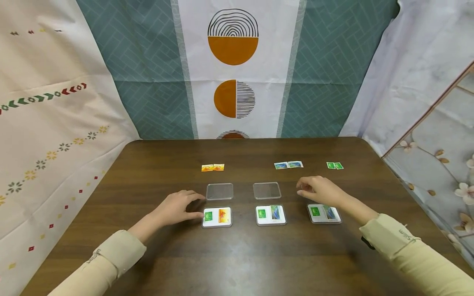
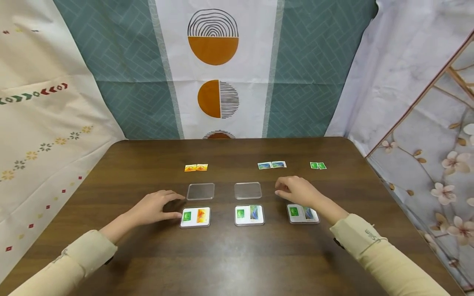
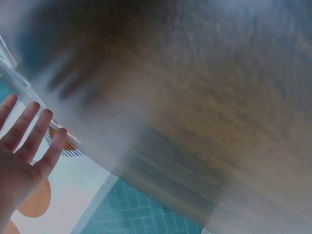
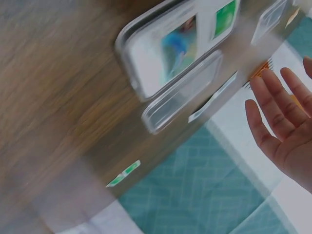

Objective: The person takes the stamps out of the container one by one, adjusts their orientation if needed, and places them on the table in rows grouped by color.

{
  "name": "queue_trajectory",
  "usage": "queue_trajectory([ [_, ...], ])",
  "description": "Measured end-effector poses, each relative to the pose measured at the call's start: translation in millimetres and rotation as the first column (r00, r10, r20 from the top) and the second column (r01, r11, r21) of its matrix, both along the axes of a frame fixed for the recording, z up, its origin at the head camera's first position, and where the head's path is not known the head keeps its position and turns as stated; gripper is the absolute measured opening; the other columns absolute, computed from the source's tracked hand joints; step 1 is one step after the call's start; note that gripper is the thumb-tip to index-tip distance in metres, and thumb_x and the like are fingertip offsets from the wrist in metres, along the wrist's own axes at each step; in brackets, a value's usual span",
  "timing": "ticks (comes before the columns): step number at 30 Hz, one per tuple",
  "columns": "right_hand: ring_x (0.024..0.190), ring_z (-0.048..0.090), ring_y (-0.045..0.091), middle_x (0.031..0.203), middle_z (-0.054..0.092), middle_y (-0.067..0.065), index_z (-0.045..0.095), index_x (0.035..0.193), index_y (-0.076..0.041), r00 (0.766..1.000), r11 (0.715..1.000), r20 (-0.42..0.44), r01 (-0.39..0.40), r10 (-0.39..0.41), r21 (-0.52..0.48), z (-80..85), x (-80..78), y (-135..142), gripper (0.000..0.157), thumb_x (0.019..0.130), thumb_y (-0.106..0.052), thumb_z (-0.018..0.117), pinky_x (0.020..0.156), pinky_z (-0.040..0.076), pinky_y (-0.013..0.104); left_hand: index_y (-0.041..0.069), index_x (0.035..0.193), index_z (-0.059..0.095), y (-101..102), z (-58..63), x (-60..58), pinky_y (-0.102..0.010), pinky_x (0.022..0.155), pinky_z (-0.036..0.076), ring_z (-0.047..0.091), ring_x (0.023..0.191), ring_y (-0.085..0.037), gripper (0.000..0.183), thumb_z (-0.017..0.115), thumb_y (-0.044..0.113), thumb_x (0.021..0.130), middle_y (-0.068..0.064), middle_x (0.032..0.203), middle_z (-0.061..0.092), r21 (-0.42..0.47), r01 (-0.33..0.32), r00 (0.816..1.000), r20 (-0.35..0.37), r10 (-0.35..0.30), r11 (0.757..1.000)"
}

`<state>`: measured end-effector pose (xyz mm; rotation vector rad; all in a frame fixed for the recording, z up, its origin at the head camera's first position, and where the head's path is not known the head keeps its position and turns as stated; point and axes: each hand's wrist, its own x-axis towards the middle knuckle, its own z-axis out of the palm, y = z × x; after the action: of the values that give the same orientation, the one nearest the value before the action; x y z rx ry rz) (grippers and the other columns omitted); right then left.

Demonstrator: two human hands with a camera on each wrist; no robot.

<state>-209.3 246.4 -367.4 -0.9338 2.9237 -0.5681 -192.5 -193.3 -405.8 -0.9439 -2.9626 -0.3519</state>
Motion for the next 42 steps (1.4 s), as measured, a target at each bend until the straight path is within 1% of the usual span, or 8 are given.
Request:
queue_trajectory([
  [8, 0.071, 0.053, 0.004, 0.080, 0.064, -0.006, 0.066, 0.095, -0.007, 0.999, 0.997, 0.035, -0.023, 0.025, -0.080, 1.7, 10.5, -24, 0.012, 0.089, -0.016, 0.064, 0.064, 0.046, 0.023, 0.014, 0.122, 0.061, 3, -6.3, 17.5, -0.049, 0.086, 0.049, 0.060, 0.108, -0.029, 0.068, 0.073, 0.056, 0.071, -0.007, 0.117, 0.064, -0.008, -0.038, 0.999, -0.015, 0.037, 0.999],
  [14, 0.076, 0.059, 0.008, 0.085, 0.067, -0.003, 0.066, 0.096, -0.005, 0.996, 0.993, 0.001, -0.088, 0.088, -0.076, -2.3, 17.7, -44, 0.014, 0.089, -0.017, 0.064, 0.070, 0.052, 0.030, 0.014, 0.123, 0.060, 5, -13.2, 22.6, -0.048, 0.084, 0.049, 0.061, 0.104, -0.028, 0.076, 0.075, 0.061, 0.065, -0.006, 0.115, 0.065, -0.037, -0.068, 0.997, -0.023, 0.067, 0.997],
  [17, 0.078, 0.062, 0.009, 0.087, 0.068, -0.002, 0.066, 0.096, -0.005, 0.994, 0.991, -0.009, -0.107, 0.106, -0.077, -5.6, 21.2, -53, 0.014, 0.088, -0.017, 0.065, 0.072, 0.053, 0.031, 0.013, 0.122, 0.060, 6, -15.0, 23.8, -0.046, 0.081, 0.050, 0.063, 0.099, -0.026, 0.077, 0.076, 0.061, 0.064, -0.005, 0.110, 0.065, -0.053, -0.067, 0.997, -0.031, 0.066, 0.996],
  [23, 0.075, 0.058, 0.006, 0.086, 0.067, -0.004, 0.066, 0.095, -0.008, 0.991, 0.988, -0.050, -0.127, 0.123, -0.090, -9.5, 26.8, -70, 0.011, 0.088, -0.017, 0.065, 0.070, 0.050, 0.026, 0.013, 0.119, 0.062, 9, -15.0, 23.0, -0.042, 0.076, 0.050, 0.063, 0.089, -0.023, 0.075, 0.077, 0.060, 0.062, -0.003, 0.102, 0.064, -0.076, -0.056, 0.997, -0.057, 0.052, 0.996],
  [30, 0.080, 0.062, 0.016, 0.092, 0.069, 0.002, 0.065, 0.096, -0.007, 0.984, 0.983, -0.063, -0.171, 0.167, -0.065, -10.6, 34.7, -89, 0.013, 0.087, -0.016, 0.066, 0.072, 0.050, 0.028, 0.014, 0.117, 0.063, 11, -16.3, 21.4, -0.038, 0.072, 0.049, 0.060, 0.084, -0.019, 0.070, 0.077, 0.058, 0.064, -0.001, 0.096, 0.062, -0.068, -0.047, 0.998, -0.040, 0.045, 0.997],
  [33, 0.082, 0.063, 0.017, 0.092, 0.068, 0.001, 0.065, 0.096, -0.008, 0.981, 0.982, -0.073, -0.184, 0.180, -0.049, -11.2, 36.1, -97, 0.013, 0.087, -0.018, 0.066, 0.073, 0.051, 0.030, 0.015, 0.117, 0.064, 12, -16.8, 20.2, -0.036, 0.070, 0.048, 0.059, 0.081, -0.017, 0.069, 0.077, 0.058, 0.064, 0.000, 0.095, 0.061, -0.070, -0.047, 0.998, -0.036, 0.044, 0.996],
  [37, 0.084, 0.065, 0.016, 0.091, 0.069, 0.000, 0.065, 0.095, -0.009, 0.973, 0.978, -0.101, -0.208, 0.205, -0.020, -11.3, 35.4, -110, 0.013, 0.088, -0.020, 0.066, 0.073, 0.052, 0.030, 0.015, 0.114, 0.064, 11, -14.6, 19.8, -0.036, 0.069, 0.048, 0.058, 0.079, -0.017, 0.067, 0.079, 0.056, 0.063, 0.000, 0.094, 0.060, -0.059, -0.058, 0.998, -0.027, 0.057, 0.997],
  [42, 0.079, 0.063, 0.016, 0.087, 0.066, -0.001, 0.065, 0.095, -0.009, 0.965, 0.972, -0.117, -0.237, 0.235, 0.003, -13.6, 33.0, -129, 0.014, 0.087, -0.020, 0.067, 0.068, 0.050, 0.027, 0.015, 0.115, 0.063, 11, -12.0, 21.5, -0.040, 0.070, 0.049, 0.060, 0.081, -0.020, 0.067, 0.079, 0.055, 0.064, -0.001, 0.097, 0.062, -0.049, -0.068, 0.998, -0.009, 0.068, 0.996],
])
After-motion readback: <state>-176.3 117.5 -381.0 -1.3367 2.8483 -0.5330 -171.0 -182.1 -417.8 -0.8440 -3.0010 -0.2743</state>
